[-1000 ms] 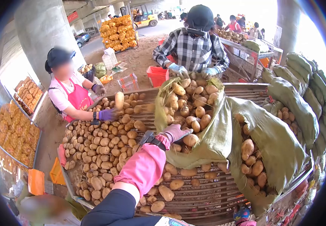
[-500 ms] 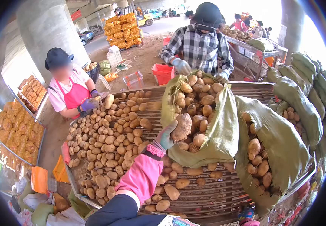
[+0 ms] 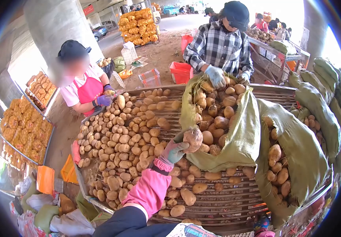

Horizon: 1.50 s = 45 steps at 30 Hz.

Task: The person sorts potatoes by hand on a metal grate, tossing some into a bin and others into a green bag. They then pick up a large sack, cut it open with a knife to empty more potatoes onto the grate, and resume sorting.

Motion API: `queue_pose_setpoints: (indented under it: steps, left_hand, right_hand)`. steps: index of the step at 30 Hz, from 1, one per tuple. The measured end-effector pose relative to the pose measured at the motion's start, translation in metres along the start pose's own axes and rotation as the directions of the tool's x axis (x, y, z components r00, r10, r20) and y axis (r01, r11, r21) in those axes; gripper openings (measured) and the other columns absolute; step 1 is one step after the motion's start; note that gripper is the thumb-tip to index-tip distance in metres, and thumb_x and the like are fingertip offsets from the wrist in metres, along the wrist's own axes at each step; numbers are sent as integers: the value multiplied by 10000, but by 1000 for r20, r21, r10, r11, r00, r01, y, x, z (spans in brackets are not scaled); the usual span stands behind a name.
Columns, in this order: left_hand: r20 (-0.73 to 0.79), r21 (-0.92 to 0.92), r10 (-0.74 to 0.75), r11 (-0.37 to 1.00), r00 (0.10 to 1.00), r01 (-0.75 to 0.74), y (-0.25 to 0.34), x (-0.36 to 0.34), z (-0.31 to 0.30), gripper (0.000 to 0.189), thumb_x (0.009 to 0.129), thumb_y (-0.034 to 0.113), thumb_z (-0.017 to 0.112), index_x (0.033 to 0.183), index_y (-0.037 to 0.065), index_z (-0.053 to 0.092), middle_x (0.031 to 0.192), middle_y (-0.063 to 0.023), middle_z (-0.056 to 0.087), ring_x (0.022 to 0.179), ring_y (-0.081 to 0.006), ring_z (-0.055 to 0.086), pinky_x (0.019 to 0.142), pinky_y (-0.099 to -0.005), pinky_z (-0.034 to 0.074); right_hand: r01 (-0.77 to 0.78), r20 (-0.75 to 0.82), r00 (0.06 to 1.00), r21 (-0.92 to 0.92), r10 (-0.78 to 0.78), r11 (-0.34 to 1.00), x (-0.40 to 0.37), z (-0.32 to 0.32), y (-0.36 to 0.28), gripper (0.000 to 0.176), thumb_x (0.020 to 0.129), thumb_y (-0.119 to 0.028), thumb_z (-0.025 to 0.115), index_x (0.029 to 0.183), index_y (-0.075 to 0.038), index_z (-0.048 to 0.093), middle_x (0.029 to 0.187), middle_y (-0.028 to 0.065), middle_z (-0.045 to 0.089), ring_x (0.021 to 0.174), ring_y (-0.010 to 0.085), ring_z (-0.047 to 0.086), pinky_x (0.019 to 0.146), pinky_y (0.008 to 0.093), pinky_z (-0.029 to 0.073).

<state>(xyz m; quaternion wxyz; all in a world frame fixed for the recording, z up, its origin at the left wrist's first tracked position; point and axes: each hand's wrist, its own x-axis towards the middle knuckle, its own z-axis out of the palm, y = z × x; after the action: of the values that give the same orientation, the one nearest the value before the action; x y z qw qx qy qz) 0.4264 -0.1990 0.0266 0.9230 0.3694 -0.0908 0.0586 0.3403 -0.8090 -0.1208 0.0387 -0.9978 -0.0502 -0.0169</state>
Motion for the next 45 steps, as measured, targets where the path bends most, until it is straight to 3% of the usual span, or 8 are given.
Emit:
queue_pose_setpoints:
  steps: [11,14,18,23,30,33,40,45]
  left_hand:
    - [145,-304,-176,929,974,213,0,-11,26,629,793,214,802,1318,61,490,1178,-69,608,1089,-201,604,965,-376,499]
    - [-187,343,22,938,982,45,-3,-28,43,682,753,226,847,1306,45,493,1194,-83,599,1064,-191,602,917,-332,511]
    - [209,970,602,-29,770,-240,6,-48,68,742,649,202,884,1289,93,525,1201,-106,587,1077,-293,588,929,-411,496]
    - [384,922,657,-235,648,-308,32,-81,65,740,599,161,894,1247,98,542,1238,-99,578,1108,-295,580,947,-401,483]
    - [-54,993,770,108,635,-46,59,-177,53,651,677,165,866,1251,64,573,1163,-89,632,1048,-226,621,893,-349,505]
    - [-598,364,537,844,595,-395,47,-245,11,513,795,212,789,1230,45,574,1118,-84,650,994,-193,641,830,-303,524]
    - [-791,207,586,528,177,-823,103,-470,-49,572,902,522,595,1257,78,532,1124,-104,624,970,-266,650,888,-427,571]
    - [-877,448,438,592,-199,-670,124,-632,-118,601,860,607,585,1257,163,500,1131,-123,566,949,-335,616,791,-488,583]
  right_hand:
    - [-1,64,998,-16,2,1000,2,4,7,366,858,-412,622,1025,-87,644,1004,159,660,931,361,622,821,457,498]
    - [3,75,997,-19,-1,1000,4,4,9,376,857,-412,627,1045,-86,637,1020,161,656,946,359,618,829,453,497]
    - [-8,84,996,-32,11,999,5,-1,8,392,856,-413,633,1071,-85,628,1042,163,651,965,356,614,840,448,495]
    - [-21,92,996,-18,22,1000,16,-3,0,415,854,-414,641,1103,-83,617,1069,167,645,989,352,608,855,442,492]
    - [68,139,988,-20,-65,997,72,1,-41,450,852,-415,653,1149,-81,601,1108,171,636,1023,347,600,874,433,488]
    - [127,166,978,-4,-124,992,90,0,-76,466,851,-416,658,1168,-80,594,1124,173,632,1038,345,596,883,430,487]
    - [187,207,962,-16,-180,982,101,1,-119,506,848,-417,669,1214,-78,578,1162,178,623,1072,340,588,903,421,483]
    - [215,229,952,-23,-204,976,106,6,-134,537,847,-418,677,1247,-77,567,1190,181,617,1096,336,582,917,415,480]
